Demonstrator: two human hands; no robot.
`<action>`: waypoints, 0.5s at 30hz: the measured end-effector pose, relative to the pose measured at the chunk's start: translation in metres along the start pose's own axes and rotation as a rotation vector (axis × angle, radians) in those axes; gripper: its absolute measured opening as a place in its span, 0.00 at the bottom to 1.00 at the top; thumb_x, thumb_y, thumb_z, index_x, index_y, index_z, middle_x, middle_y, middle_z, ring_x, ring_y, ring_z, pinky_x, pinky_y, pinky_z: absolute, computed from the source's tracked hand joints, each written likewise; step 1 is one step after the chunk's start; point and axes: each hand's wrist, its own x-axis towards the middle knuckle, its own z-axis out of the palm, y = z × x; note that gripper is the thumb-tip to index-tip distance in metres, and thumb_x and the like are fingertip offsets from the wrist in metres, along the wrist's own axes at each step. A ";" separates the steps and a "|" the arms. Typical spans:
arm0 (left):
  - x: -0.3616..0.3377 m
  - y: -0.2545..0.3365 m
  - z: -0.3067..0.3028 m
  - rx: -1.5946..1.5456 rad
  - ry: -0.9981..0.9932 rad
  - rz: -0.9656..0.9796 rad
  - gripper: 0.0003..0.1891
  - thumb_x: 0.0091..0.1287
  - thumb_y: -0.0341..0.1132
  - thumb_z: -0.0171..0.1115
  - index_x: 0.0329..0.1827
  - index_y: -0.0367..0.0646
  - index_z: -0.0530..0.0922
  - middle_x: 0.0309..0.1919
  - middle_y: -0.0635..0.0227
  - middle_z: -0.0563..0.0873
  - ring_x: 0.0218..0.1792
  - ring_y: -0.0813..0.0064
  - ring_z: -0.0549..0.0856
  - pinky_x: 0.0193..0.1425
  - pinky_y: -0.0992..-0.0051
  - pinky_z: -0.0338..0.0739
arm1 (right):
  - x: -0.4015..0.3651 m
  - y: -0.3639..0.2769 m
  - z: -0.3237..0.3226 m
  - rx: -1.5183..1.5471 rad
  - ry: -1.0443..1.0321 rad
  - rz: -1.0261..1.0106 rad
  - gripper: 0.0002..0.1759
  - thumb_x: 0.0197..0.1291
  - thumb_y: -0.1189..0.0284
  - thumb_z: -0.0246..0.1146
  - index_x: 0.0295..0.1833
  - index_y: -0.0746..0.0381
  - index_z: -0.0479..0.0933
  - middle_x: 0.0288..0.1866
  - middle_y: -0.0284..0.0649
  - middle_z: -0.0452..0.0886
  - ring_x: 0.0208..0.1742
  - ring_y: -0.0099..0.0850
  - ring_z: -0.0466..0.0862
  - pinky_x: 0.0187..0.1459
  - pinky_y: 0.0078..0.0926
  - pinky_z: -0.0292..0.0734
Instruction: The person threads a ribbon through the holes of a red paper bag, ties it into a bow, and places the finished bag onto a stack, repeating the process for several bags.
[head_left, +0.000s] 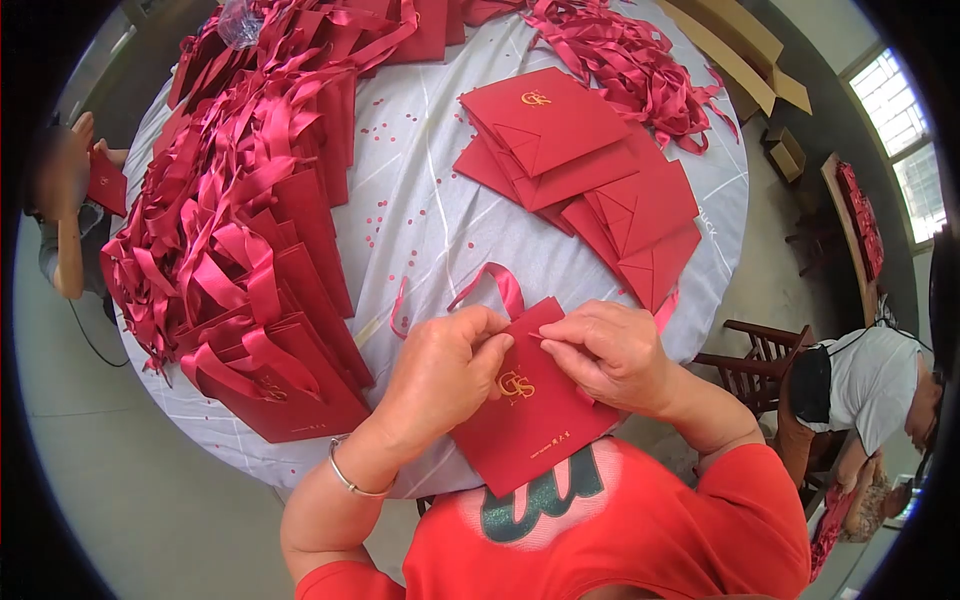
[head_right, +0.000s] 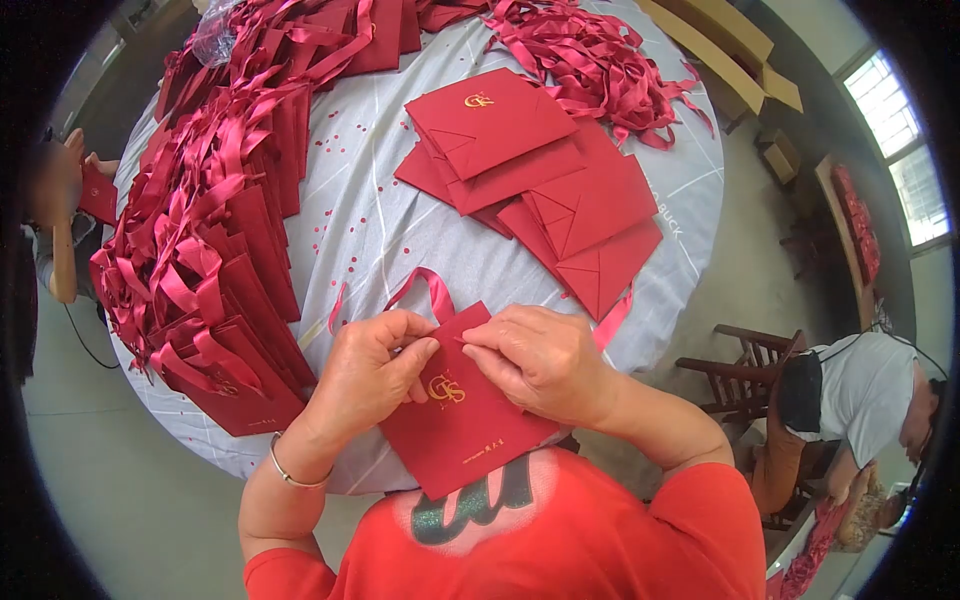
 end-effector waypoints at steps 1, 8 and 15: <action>0.000 -0.002 0.001 0.000 0.000 0.001 0.06 0.70 0.26 0.62 0.44 0.30 0.80 0.31 0.65 0.87 0.21 0.82 0.84 0.23 0.80 0.77 | 0.000 0.000 0.001 -0.035 -0.001 0.002 0.10 0.49 0.78 0.73 0.38 0.63 0.81 0.29 0.39 0.82 0.27 0.34 0.83 0.26 0.28 0.76; 0.000 -0.009 0.003 0.052 0.033 0.119 0.06 0.69 0.25 0.62 0.44 0.30 0.80 0.30 0.65 0.87 0.22 0.82 0.84 0.24 0.80 0.77 | 0.003 -0.005 0.001 -0.151 -0.011 -0.085 0.10 0.50 0.78 0.72 0.38 0.63 0.80 0.29 0.38 0.80 0.27 0.33 0.83 0.26 0.28 0.77; -0.002 -0.009 0.006 0.141 0.077 0.196 0.05 0.69 0.25 0.62 0.42 0.30 0.80 0.27 0.65 0.87 0.22 0.82 0.84 0.25 0.78 0.76 | 0.001 -0.022 0.000 -0.421 -0.183 -0.134 0.08 0.51 0.77 0.70 0.36 0.63 0.78 0.28 0.37 0.77 0.26 0.33 0.81 0.24 0.27 0.75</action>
